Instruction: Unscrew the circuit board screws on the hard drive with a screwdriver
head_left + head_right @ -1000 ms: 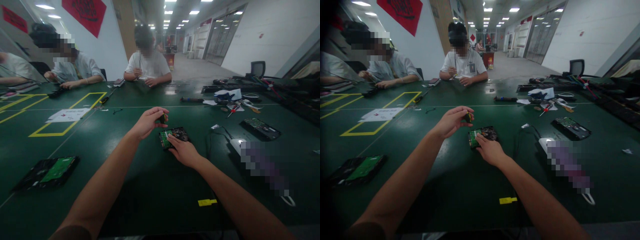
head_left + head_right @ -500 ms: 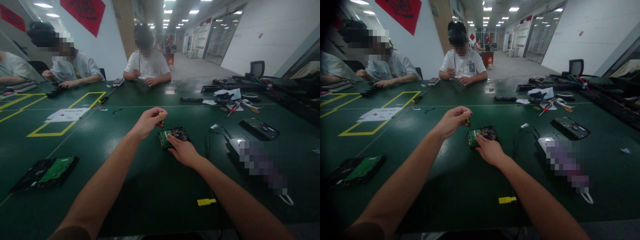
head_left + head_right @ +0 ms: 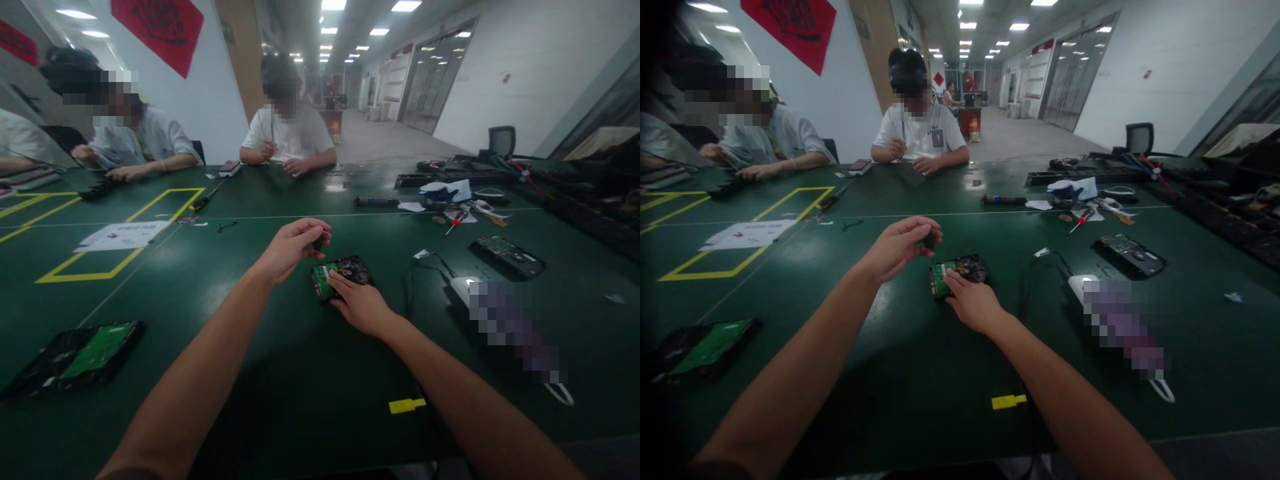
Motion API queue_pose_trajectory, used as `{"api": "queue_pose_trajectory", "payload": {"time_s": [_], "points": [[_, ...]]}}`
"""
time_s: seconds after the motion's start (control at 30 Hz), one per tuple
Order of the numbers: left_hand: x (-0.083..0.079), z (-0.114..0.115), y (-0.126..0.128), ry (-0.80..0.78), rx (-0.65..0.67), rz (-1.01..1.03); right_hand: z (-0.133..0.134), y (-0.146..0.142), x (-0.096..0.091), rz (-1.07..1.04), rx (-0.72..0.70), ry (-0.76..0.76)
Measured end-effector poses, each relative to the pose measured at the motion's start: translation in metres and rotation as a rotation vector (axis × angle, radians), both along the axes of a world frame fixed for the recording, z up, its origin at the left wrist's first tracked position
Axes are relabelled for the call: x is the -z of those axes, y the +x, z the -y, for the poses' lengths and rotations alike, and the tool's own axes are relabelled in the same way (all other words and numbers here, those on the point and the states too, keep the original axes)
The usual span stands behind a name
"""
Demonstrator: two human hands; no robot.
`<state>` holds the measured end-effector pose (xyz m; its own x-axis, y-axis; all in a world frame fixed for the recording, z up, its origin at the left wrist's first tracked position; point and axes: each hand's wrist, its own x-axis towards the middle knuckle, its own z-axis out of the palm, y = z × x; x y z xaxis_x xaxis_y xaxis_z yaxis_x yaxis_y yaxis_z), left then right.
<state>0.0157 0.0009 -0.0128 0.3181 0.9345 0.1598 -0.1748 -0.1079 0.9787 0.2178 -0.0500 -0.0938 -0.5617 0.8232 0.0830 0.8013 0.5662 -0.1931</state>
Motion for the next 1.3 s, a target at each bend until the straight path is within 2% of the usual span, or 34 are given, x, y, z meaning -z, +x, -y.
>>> {"api": "queue_pose_trajectory", "payload": {"time_s": [0.27, 0.47, 0.77, 1.3], "points": [[0.0011, -0.0011, 0.001, 0.009, -0.038, -0.035, 0.002, -0.0001, -0.0022, 0.006, 0.021, -0.012], [0.0013, -0.0024, -0.0021, 0.029, -0.129, -0.112, 0.0007, -0.0001, -0.0022, 0.011, 0.016, -0.016], [0.0042, -0.0066, -0.0053, 0.046, -0.149, -0.115, -0.0005, -0.0008, -0.001, 0.012, 0.02, -0.029], [0.0021, -0.004, -0.0046, 0.0, -0.04, -0.025, -0.0017, -0.0005, 0.0028, -0.012, 0.01, -0.019]]}}
